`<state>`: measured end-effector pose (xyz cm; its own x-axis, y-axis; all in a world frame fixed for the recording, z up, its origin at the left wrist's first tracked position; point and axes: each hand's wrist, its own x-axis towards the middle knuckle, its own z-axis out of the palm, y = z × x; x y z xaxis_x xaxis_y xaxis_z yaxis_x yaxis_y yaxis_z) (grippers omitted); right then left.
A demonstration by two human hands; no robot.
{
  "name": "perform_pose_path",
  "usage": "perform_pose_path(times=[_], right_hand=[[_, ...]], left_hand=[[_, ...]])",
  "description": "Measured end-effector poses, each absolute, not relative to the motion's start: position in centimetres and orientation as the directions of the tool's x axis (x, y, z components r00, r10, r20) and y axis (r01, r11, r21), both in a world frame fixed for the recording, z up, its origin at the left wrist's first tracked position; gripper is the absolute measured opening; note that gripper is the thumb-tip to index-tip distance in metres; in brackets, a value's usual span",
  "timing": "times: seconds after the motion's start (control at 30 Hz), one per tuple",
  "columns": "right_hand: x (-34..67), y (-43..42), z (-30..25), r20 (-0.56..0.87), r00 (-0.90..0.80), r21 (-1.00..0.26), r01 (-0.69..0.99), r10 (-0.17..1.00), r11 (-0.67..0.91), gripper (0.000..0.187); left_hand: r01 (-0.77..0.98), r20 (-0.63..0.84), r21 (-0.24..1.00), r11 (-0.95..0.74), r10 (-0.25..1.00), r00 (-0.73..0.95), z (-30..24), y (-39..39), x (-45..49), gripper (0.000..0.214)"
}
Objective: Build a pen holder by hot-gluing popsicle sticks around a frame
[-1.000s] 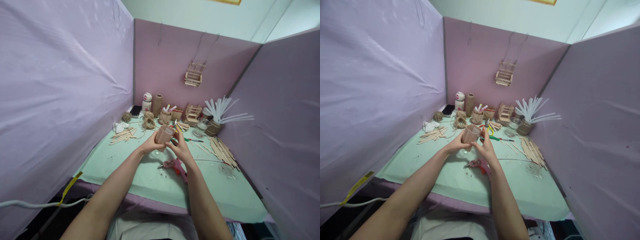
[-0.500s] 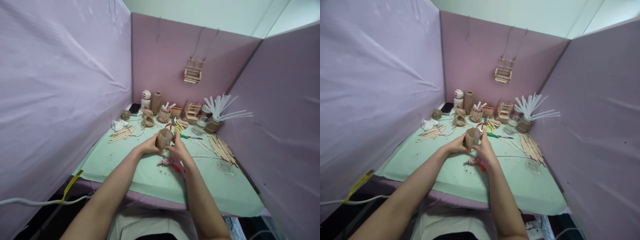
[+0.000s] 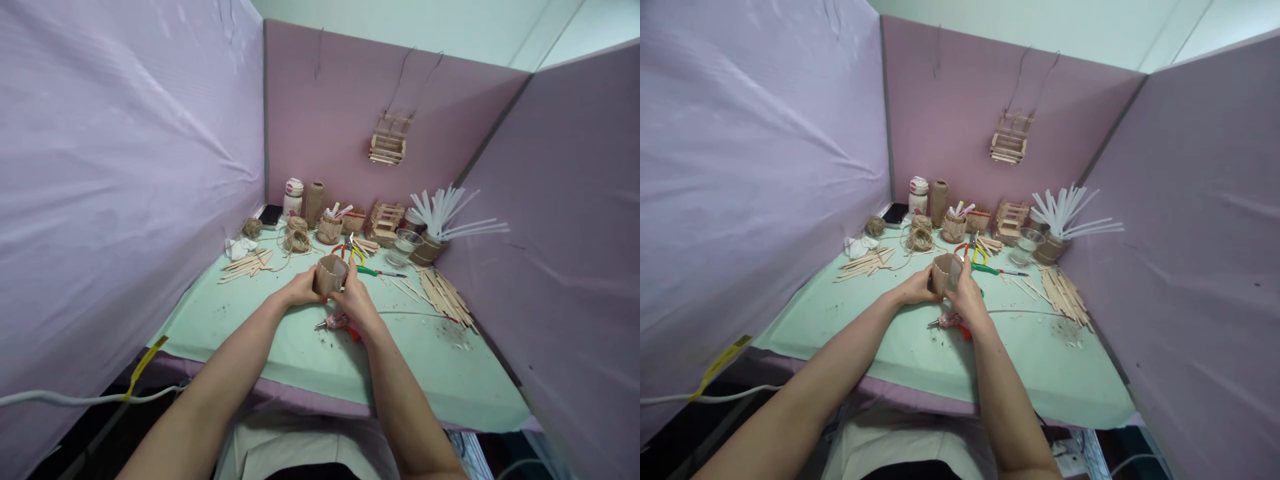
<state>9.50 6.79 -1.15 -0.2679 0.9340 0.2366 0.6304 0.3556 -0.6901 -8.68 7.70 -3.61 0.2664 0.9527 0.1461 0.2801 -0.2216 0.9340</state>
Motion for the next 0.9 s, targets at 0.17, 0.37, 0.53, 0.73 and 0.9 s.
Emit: perform_pose_path(times=[0.17, 0.37, 0.53, 0.73, 0.9], right_hand=[[9.4, 6.7, -1.2, 0.24, -0.251, -0.701, 0.623, 0.938, 0.346, 0.108], [9.9, 6.8, -0.3, 0.233, -0.21, -0.848, 0.435, 0.95, 0.304, 0.106], [10.1, 7.3, 0.1, 0.302, -0.21, -0.925, 0.172, 0.93, 0.339, 0.085], [9.4, 7.3, 0.1, 0.263, -0.269, -0.962, 0.0, 0.927, 0.273, 0.061], [9.0, 6.9, 0.2, 0.238, -0.253, -0.969, 0.004, 0.938, 0.247, 0.052]], left_hand=[[0.342, 0.173, 0.902, -0.264, 0.946, 0.274, -3.8, 7.9, -8.6, 0.096], [0.208, 0.181, 0.946, -0.247, 0.939, 0.292, -1.8, 7.0, -8.6, 0.1], [-0.092, 0.092, 0.994, -0.062, 0.926, 0.367, -0.3, 6.4, -8.3, 0.083], [-0.272, -0.013, 0.955, 0.122, 0.929, 0.371, -1.5, 6.9, -8.2, 0.072], [-0.279, -0.004, 0.953, 0.114, 0.931, 0.366, -1.6, 7.0, -8.0, 0.071]])
